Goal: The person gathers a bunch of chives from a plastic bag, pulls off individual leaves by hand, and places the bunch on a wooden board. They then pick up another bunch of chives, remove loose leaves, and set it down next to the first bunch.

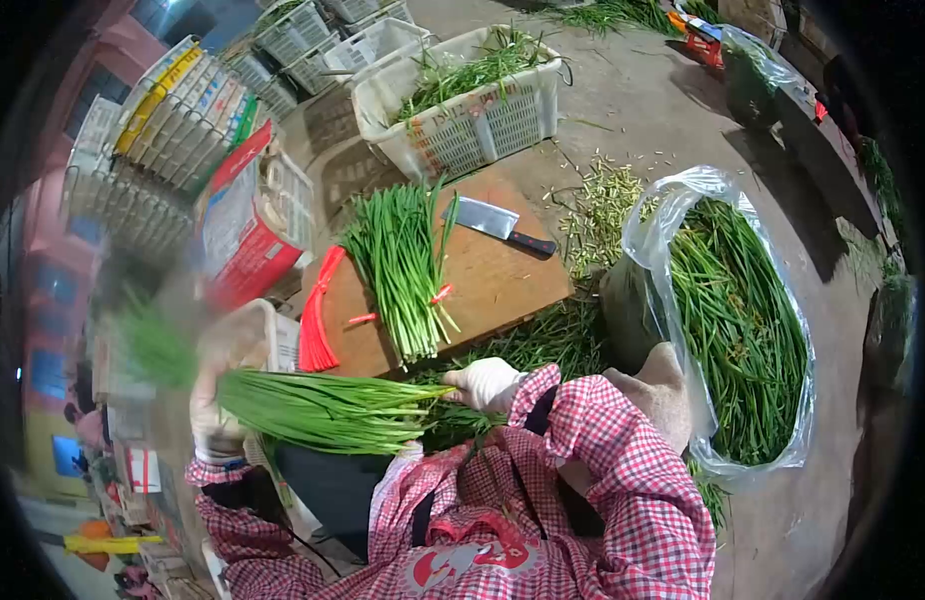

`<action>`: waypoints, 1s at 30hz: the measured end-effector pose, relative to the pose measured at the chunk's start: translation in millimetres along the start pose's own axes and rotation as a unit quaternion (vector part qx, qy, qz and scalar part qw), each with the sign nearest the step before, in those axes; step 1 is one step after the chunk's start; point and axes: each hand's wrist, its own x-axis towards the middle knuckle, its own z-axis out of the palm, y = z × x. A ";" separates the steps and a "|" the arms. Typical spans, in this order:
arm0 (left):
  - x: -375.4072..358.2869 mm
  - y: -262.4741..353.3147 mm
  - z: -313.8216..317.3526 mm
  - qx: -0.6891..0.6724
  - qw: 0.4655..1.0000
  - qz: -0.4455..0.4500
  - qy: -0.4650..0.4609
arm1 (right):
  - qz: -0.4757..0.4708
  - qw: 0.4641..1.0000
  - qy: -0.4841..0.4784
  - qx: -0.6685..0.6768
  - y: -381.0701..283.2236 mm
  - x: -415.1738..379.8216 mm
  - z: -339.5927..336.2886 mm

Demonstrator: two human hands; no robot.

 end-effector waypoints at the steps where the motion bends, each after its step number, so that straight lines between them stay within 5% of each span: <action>1: -8.1 4.6 -10.4 -0.015 1.000 0.019 -0.005 | 0.008 1.000 -0.004 -0.015 0.6 -3.2 -1.1; 5: -35.8 28.1 -48.4 0.032 0.993 0.108 0.037 | 0.093 0.993 -0.059 -0.044 14.5 -16.5 -0.3; 6: -43.3 31.9 -49.0 0.167 0.971 0.162 0.062 | 0.098 0.994 -0.022 -0.050 34.0 -26.5 9.8; 7: -48.0 35.0 -56.5 0.166 0.970 0.168 0.065 | 0.100 0.993 0.015 -0.057 53.5 -34.0 18.1; 9: -58.1 39.5 -82.4 0.157 0.961 0.215 0.077 | 0.192 0.955 -0.144 -0.174 56.9 -35.9 2.5; 12: -65.2 39.6 -94.7 0.079 0.971 0.190 0.124 | 0.124 0.934 -0.059 -0.330 8.4 -43.1 -24.3; 14: -64.3 37.6 -98.8 0.063 0.970 0.174 0.156 | 0.115 0.986 0.011 -0.120 -41.0 -37.0 -35.2; 16: -63.7 29.7 -95.6 0.037 0.976 0.177 0.125 | 0.073 0.982 0.065 0.161 -70.1 -24.1 -19.3; 19: -58.6 25.0 -109.2 -0.027 0.985 0.150 0.085 | 0.058 0.855 0.058 0.511 -121.4 -9.5 -0.1; 21: -57.3 18.1 -100.6 -0.134 0.984 0.112 0.048 | 0.027 0.824 0.080 0.560 -142.1 7.6 6.7; 23: -57.3 10.5 -83.2 -0.103 0.984 0.144 0.026 | 0.055 0.870 0.114 0.477 -144.1 30.1 23.2; 25: -56.3 3.3 -71.6 -0.129 0.981 0.132 0.057 | 0.090 0.852 0.065 0.511 -159.3 38.0 22.5; 27: -51.9 -1.1 -73.2 -0.112 0.984 0.126 0.062 | 0.029 0.876 0.108 0.470 -154.0 44.8 35.0; 30: -48.1 1.2 -77.1 -0.097 0.984 0.130 0.069 | 0.027 0.766 -0.041 0.641 -149.3 34.6 31.1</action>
